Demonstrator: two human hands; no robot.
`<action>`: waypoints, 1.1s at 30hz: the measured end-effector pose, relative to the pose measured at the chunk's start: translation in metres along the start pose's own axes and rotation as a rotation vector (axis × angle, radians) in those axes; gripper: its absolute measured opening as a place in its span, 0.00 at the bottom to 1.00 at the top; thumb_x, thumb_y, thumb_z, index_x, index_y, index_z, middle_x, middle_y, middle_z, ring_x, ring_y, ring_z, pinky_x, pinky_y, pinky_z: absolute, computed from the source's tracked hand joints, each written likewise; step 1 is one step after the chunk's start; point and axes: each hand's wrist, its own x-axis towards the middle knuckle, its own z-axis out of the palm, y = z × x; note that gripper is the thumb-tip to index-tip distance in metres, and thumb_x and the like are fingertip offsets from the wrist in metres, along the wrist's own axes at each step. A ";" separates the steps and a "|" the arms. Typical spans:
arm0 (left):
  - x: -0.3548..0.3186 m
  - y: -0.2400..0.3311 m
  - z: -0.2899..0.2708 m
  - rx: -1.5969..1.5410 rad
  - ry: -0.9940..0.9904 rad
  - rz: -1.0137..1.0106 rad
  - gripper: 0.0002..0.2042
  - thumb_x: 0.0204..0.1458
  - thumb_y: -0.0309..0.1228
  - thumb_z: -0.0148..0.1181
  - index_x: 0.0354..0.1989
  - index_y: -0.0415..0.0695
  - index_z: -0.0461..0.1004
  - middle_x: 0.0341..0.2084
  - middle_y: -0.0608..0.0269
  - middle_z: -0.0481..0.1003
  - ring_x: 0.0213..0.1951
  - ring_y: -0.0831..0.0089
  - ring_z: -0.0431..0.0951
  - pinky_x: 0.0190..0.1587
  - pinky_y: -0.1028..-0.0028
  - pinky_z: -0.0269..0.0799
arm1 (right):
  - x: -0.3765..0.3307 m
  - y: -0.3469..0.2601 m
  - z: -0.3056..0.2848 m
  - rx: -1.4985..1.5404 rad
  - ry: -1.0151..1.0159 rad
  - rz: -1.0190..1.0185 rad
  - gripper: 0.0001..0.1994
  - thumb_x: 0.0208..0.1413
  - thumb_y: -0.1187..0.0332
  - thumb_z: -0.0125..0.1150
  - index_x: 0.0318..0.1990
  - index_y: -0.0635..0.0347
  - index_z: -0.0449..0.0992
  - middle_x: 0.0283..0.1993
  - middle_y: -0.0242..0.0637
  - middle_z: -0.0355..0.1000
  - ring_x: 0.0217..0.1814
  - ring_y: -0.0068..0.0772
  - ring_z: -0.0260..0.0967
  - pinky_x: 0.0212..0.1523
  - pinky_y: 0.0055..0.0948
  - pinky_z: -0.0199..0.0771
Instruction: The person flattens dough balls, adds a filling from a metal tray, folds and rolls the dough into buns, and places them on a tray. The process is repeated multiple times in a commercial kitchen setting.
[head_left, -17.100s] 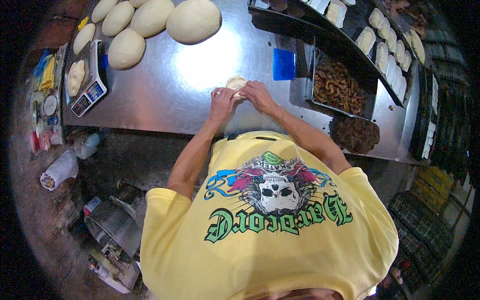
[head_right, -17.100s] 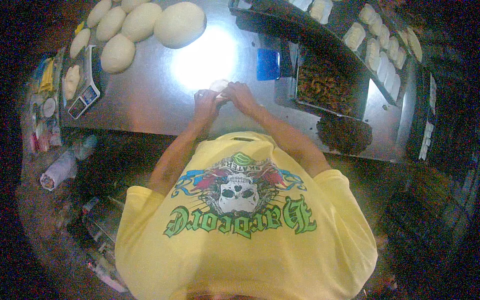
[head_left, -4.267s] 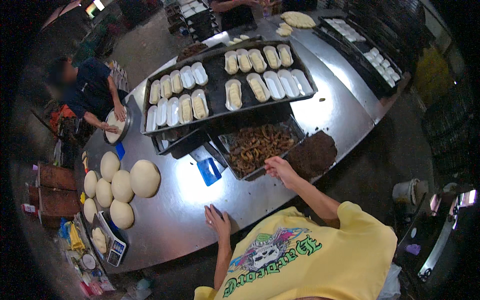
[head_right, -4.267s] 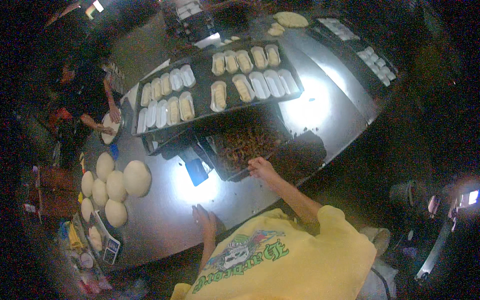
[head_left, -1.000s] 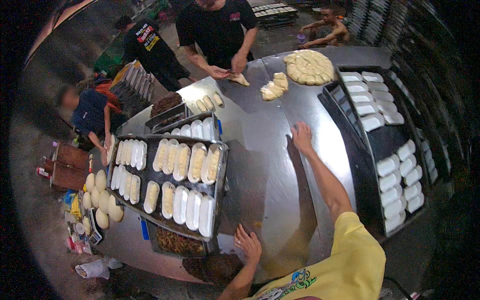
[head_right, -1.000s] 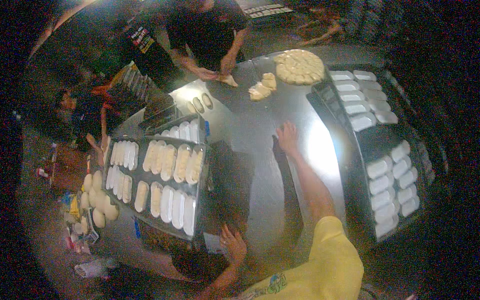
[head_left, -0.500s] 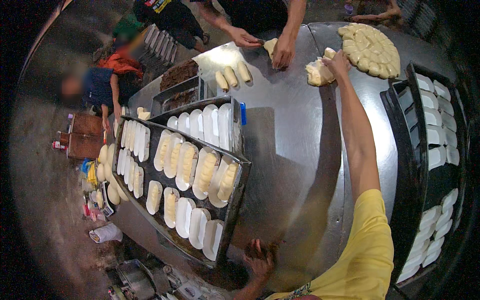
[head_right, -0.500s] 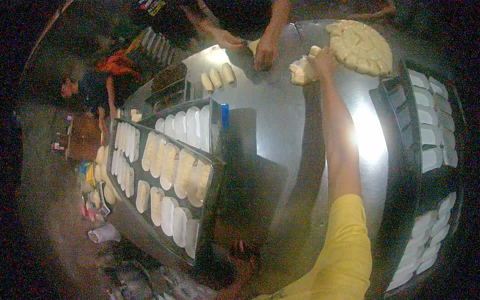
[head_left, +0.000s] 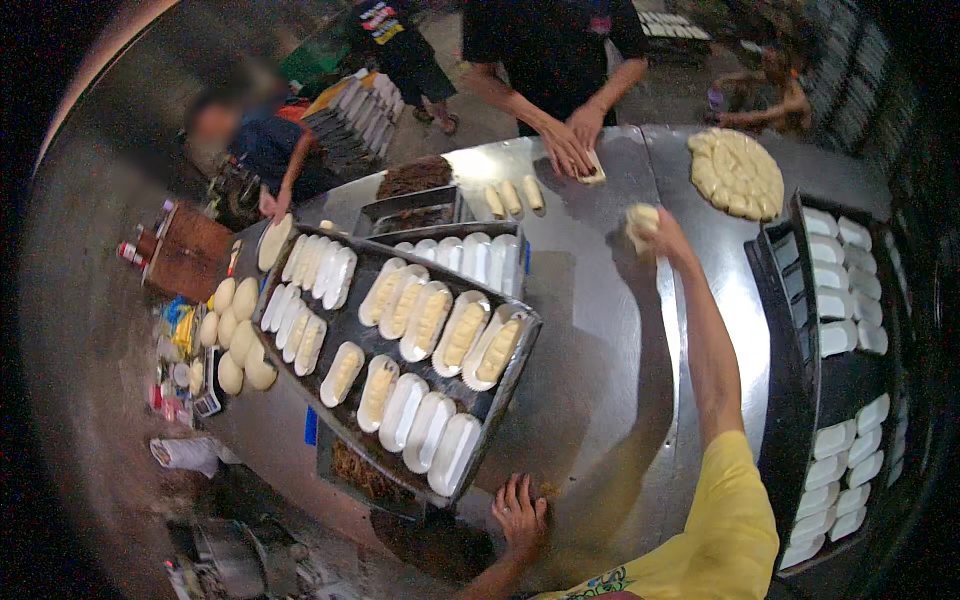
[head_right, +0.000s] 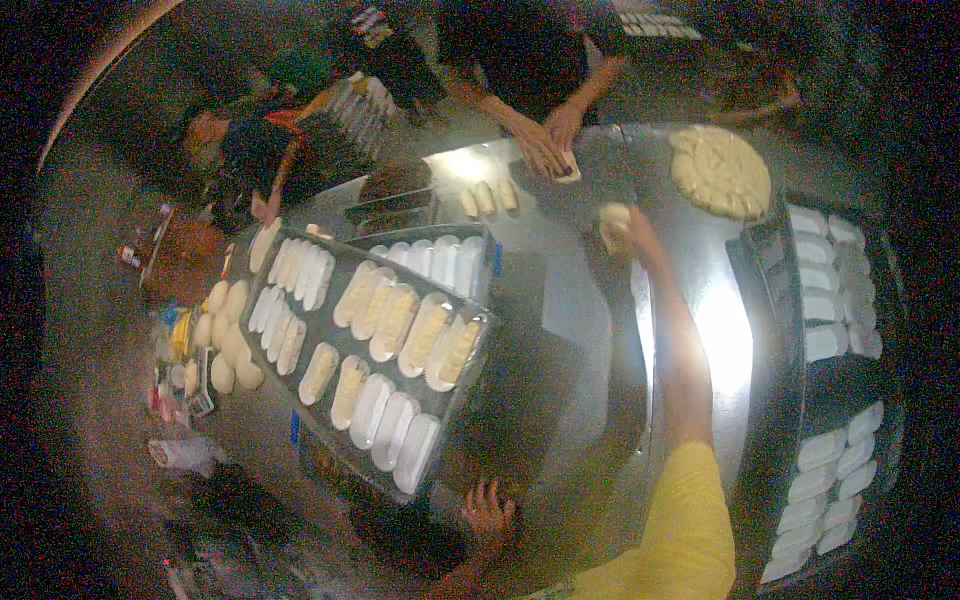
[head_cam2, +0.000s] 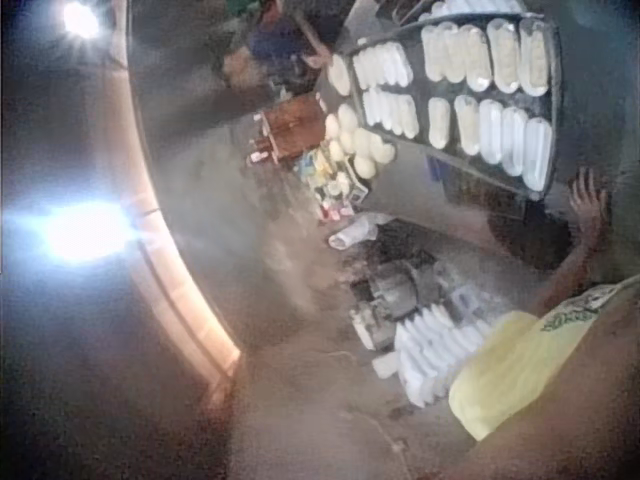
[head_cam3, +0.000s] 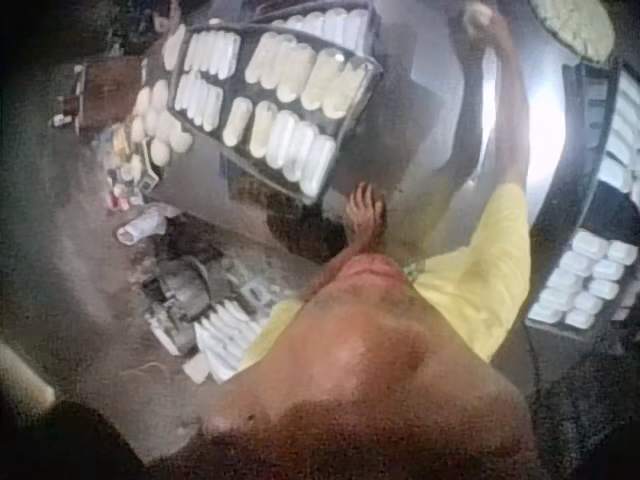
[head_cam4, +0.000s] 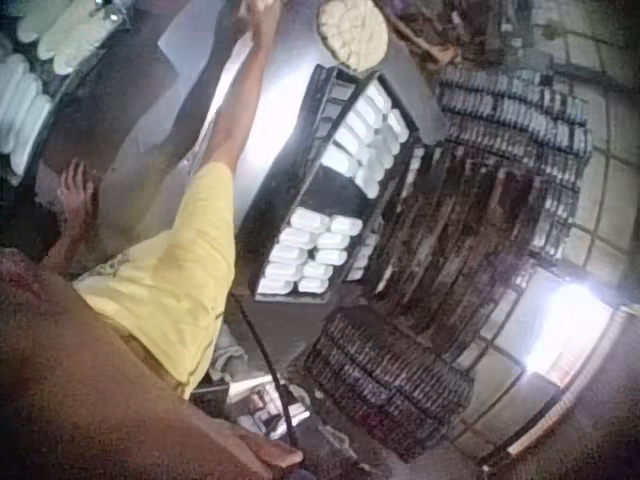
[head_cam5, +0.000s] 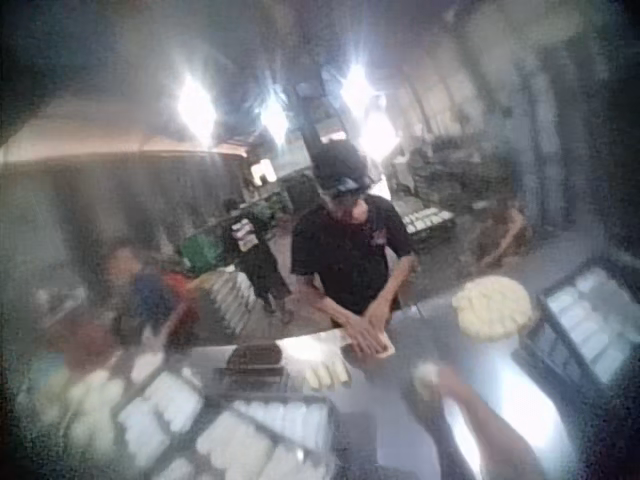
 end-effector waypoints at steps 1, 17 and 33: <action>-0.010 0.002 -0.001 -0.026 0.008 -0.035 0.26 0.66 0.42 0.48 0.70 0.45 0.60 0.67 0.52 0.60 0.67 0.46 0.56 0.67 0.42 0.44 | -0.035 -0.021 0.014 0.147 -0.180 0.096 0.27 0.56 0.63 0.68 0.61 0.59 0.68 0.50 0.37 0.76 0.50 0.32 0.75 0.49 0.37 0.77; -0.071 -0.078 -0.100 -2.271 -0.816 -0.262 0.47 0.54 0.74 0.39 0.70 0.45 0.60 0.64 0.60 0.69 0.65 0.66 0.68 0.68 0.62 0.61 | -0.521 -0.111 0.217 0.819 -0.850 0.600 0.27 0.68 0.49 0.53 0.66 0.55 0.65 0.63 0.38 0.70 0.64 0.37 0.70 0.63 0.43 0.73; -0.339 -0.507 -0.233 -1.742 0.335 -0.506 0.18 0.60 0.26 0.62 0.57 0.45 0.68 0.48 0.63 0.74 0.49 0.71 0.77 0.52 0.69 0.76 | -0.736 -0.197 0.652 0.043 -0.910 0.108 0.20 0.57 0.66 0.70 0.48 0.58 0.64 0.48 0.36 0.69 0.51 0.30 0.69 0.52 0.31 0.73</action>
